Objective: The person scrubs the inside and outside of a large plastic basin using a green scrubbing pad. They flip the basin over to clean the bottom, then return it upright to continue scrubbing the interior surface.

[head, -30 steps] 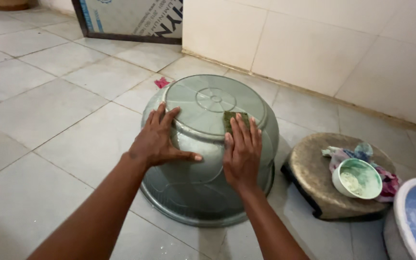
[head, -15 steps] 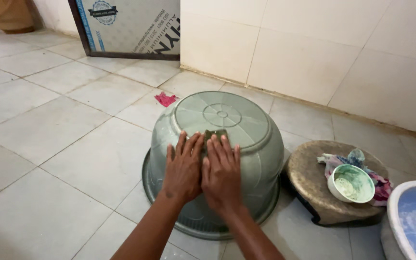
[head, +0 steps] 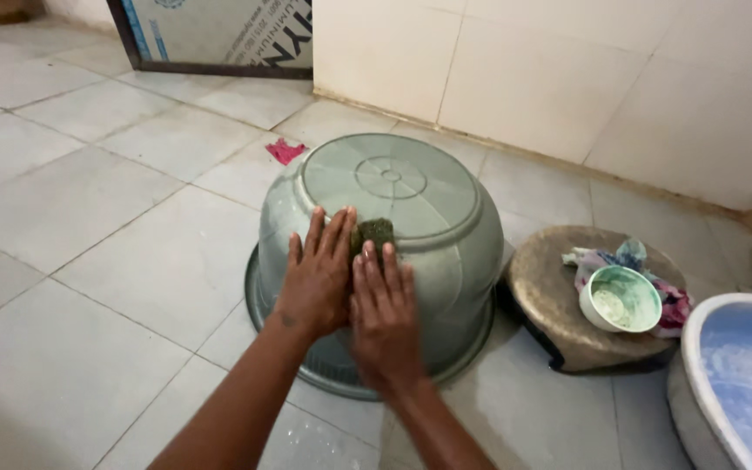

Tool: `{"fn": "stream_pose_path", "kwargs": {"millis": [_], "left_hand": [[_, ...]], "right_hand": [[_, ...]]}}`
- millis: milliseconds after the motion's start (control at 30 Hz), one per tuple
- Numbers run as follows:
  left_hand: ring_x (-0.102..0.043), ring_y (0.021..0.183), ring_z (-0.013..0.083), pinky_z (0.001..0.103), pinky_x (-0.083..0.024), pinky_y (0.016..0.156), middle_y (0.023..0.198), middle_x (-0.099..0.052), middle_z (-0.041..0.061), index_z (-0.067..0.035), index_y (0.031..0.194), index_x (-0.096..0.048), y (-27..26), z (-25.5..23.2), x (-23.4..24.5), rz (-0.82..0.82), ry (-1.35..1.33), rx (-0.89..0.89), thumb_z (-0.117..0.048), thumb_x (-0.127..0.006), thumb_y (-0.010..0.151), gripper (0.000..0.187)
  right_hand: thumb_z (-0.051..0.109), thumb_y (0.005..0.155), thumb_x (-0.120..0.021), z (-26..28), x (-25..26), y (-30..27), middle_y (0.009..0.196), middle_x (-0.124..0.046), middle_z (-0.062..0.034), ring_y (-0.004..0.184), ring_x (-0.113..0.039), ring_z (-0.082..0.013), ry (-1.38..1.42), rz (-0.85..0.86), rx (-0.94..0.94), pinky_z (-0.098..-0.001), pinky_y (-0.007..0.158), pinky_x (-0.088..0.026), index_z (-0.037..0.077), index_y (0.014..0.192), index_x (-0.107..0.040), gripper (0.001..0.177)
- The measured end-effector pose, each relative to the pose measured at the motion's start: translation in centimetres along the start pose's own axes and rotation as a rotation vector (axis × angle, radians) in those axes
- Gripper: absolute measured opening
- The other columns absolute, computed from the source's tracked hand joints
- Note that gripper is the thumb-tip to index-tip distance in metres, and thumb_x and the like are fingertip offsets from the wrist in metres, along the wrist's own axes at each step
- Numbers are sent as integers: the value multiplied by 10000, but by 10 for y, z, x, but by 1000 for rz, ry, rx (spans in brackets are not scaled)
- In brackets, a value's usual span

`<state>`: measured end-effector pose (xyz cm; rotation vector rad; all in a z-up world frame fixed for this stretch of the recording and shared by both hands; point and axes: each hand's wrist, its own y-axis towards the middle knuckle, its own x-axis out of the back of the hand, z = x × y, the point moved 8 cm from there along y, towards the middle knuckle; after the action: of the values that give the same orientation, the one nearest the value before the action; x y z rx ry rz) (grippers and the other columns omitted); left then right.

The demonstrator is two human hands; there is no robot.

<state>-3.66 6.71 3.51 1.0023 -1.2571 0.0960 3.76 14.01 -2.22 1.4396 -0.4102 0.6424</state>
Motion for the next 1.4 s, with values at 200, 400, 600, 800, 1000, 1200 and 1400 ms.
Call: {"fn": "stream_pose_path", "kwargs": {"millis": [200,400,600,800,1000,1200,1400], "left_hand": [[38,1574,319,583,-110,1253,1705,-26,31,-136,1598,53,-3,9,-24,513,-122,207,-417,-1039,504,1571],[24,1579,331,599,-117,1257,1699,-61,37,-132,1600,37,-3,8,-22,455,-154,208,-419,-1034,499,1563],[-55,1544,385,626,-207,1136,1690,-150,113,-49,1627,-63,2,3,-6,4,23,-9,-349,-995,612,1410],[32,1587,307,580,-143,1265,1710,-58,0,-141,1615,-8,-8,14,-37,461,-145,210,-429,-997,526,1499],[-42,1549,388,639,-176,1157,1694,-153,98,-79,1641,-87,-1,7,-16,61,-58,18,-351,-980,645,1365],[4,1578,335,601,-119,1258,1687,-105,29,-143,1614,-30,-9,15,-35,414,-200,217,-409,-1017,515,1501],[16,1579,335,615,-102,1249,1702,-81,23,-140,1604,-15,-6,7,-17,406,-192,187,-444,-1024,479,1541]], "right_hand": [[185,1069,-405,-105,34,18,1584,-449,-195,1532,-315,-322,-50,-70,-294,-558,1271,-142,-14,1511,-487,492],[131,1105,-348,-73,31,-4,1615,-404,-271,1564,-278,-346,13,-139,-348,-495,1300,-174,-85,1528,-424,480],[123,1043,-448,14,7,13,1554,-479,-249,1507,-361,-376,46,-13,7,-554,1251,-201,-93,1415,-544,441],[22,1001,-442,-24,20,47,1515,-570,-118,1515,-412,-319,35,15,-14,-559,1298,-205,66,1263,-687,362],[167,1011,-536,9,19,21,1616,-410,-178,1543,-262,-424,30,-32,-79,-669,1222,-138,-2,1382,-603,413],[265,980,-610,-43,28,22,1567,-476,-81,1532,-299,-416,-145,-25,-23,-700,1237,-147,72,1145,-641,256],[193,1076,-456,-131,36,-4,1594,-431,-198,1522,-300,-433,112,-183,-619,-563,1249,-217,5,1499,-479,463]]}}
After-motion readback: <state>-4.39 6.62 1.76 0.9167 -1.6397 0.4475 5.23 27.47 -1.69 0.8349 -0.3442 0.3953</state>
